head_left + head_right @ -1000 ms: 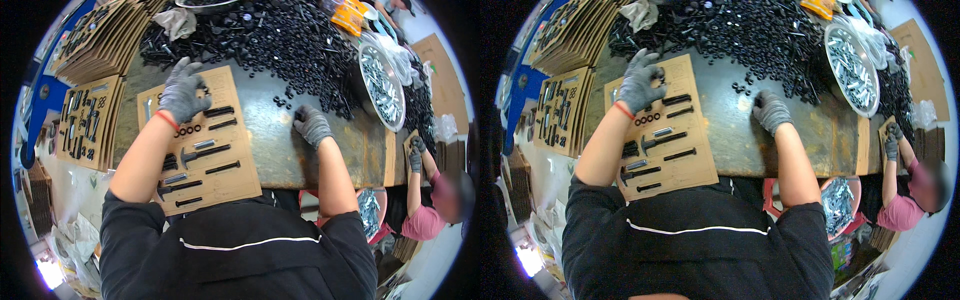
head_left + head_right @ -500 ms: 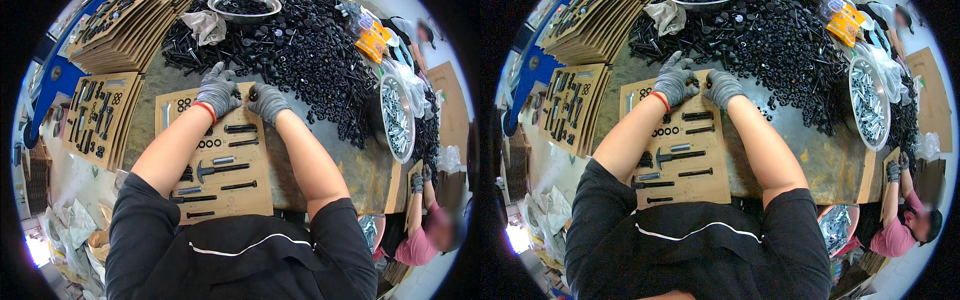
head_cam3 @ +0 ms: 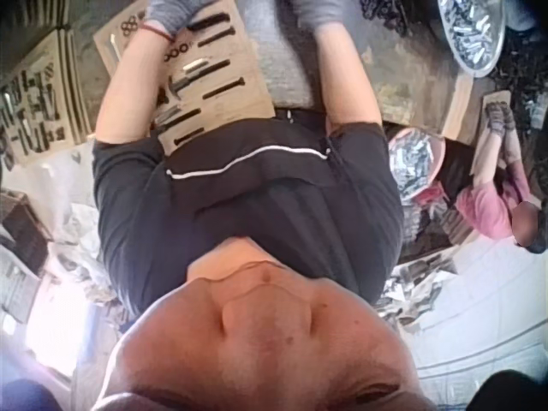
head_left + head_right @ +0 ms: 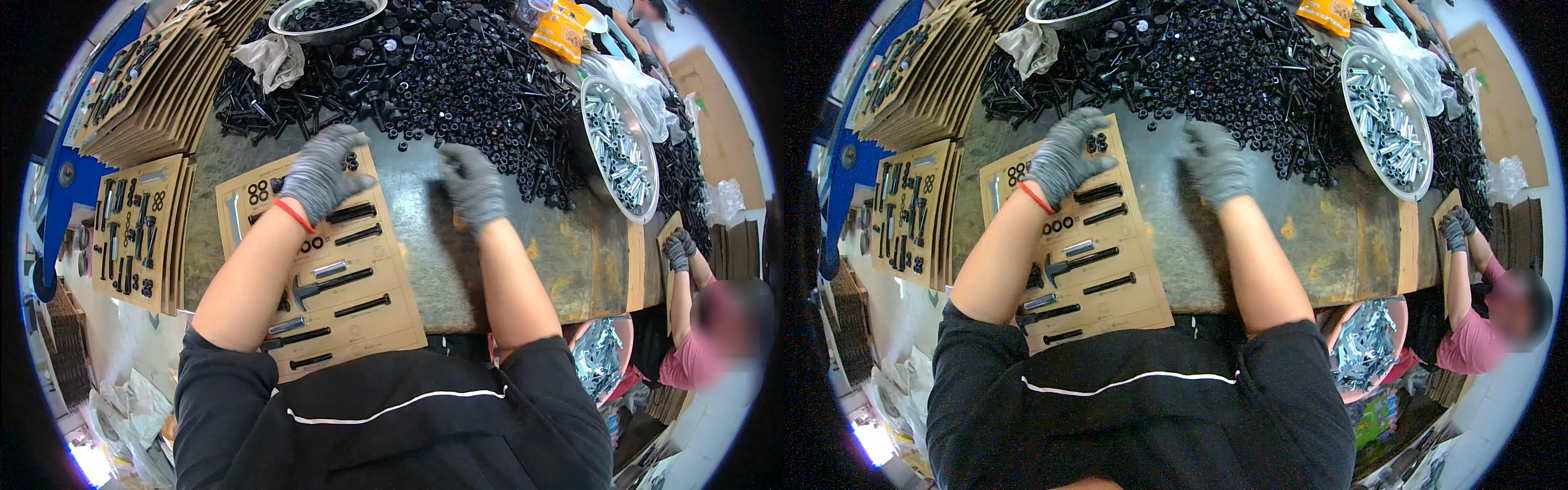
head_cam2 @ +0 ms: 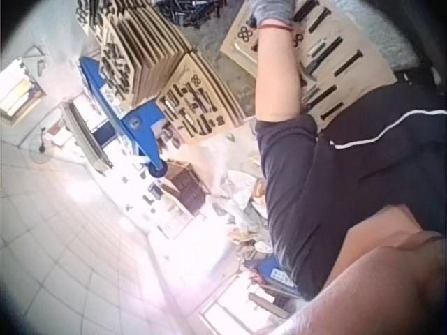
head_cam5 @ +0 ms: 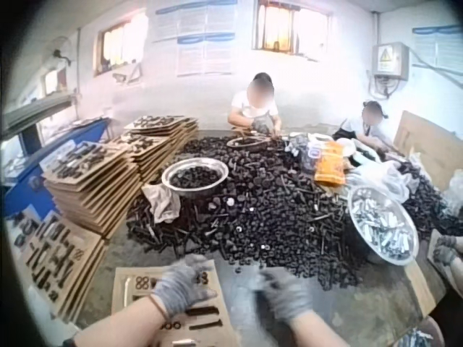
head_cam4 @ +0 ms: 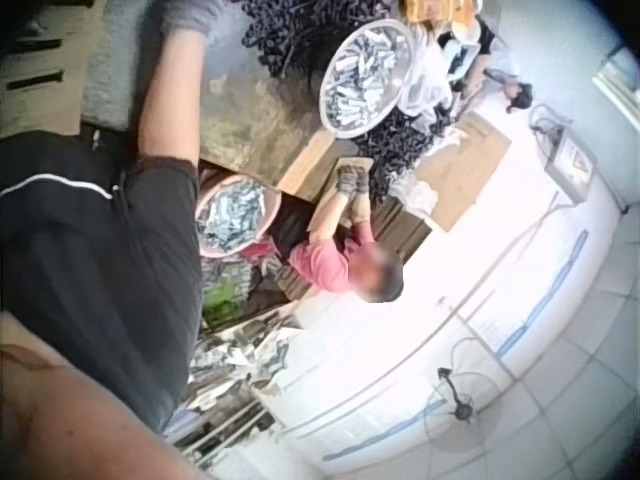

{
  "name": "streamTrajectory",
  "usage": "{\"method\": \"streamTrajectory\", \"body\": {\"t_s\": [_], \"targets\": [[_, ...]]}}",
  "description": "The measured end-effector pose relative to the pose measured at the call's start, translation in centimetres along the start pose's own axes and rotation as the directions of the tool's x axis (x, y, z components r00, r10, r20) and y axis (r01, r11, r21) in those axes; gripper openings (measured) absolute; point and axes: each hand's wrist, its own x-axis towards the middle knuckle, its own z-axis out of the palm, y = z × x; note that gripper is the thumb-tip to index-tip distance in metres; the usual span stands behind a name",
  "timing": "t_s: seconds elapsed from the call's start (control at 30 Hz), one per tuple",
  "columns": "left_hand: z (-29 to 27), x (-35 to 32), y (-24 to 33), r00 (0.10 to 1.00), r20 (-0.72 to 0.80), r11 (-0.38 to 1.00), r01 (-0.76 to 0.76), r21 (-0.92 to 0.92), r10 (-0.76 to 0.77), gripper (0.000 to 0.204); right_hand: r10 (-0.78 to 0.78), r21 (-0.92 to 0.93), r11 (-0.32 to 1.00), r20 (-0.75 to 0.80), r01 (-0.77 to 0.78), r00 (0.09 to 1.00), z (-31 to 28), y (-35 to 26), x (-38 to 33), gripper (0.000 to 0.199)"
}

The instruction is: The person sorts small black metal parts from a large pile on a table and places them into designated slots on a cardboard template. They repeatedly pick up bolts, nuts, and washers, arrange them on the template, and stack completed templates to the side.

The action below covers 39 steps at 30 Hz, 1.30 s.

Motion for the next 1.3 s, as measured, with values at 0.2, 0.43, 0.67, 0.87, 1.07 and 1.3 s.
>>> {"method": "streamTrajectory", "body": {"t_s": [0.2,0.43,0.67,0.87,1.07,1.3], "targets": [[8.1,2.5,7.9,0.958,0.284,0.999,0.034,-0.021,-0.026,0.046,0.255,-0.098,0.967,0.383,-0.236,0.888,-3.8,5.5,-3.0,0.054],[10.3,4.5,8.3,0.922,0.381,0.994,0.026,0.108,-0.065,0.031,0.196,-0.340,0.937,0.335,-0.076,0.921,-3.8,2.9,-2.9,0.031],[9.5,3.8,8.3,0.913,0.377,0.986,0.125,0.106,-0.156,0.033,0.152,-0.325,0.944,0.281,-0.055,0.948,-3.6,3.1,-3.3,0.031],[9.2,3.4,7.7,0.939,0.298,0.983,0.181,-0.009,-0.170,0.023,-0.055,-0.417,0.892,0.286,0.176,0.957,-2.8,1.7,-3.3,0.025],[10.6,2.2,5.7,0.986,0.143,0.996,0.086,0.037,-0.090,0.018,-0.071,-0.373,0.919,0.158,0.126,0.985,-2.0,4.0,-3.7,0.016],[11.2,3.9,9.8,0.911,0.412,0.997,-0.004,0.075,-0.027,0.029,0.173,-0.372,0.926,0.254,-0.068,0.952,-3.5,3.6,-4.2,0.022]]}}
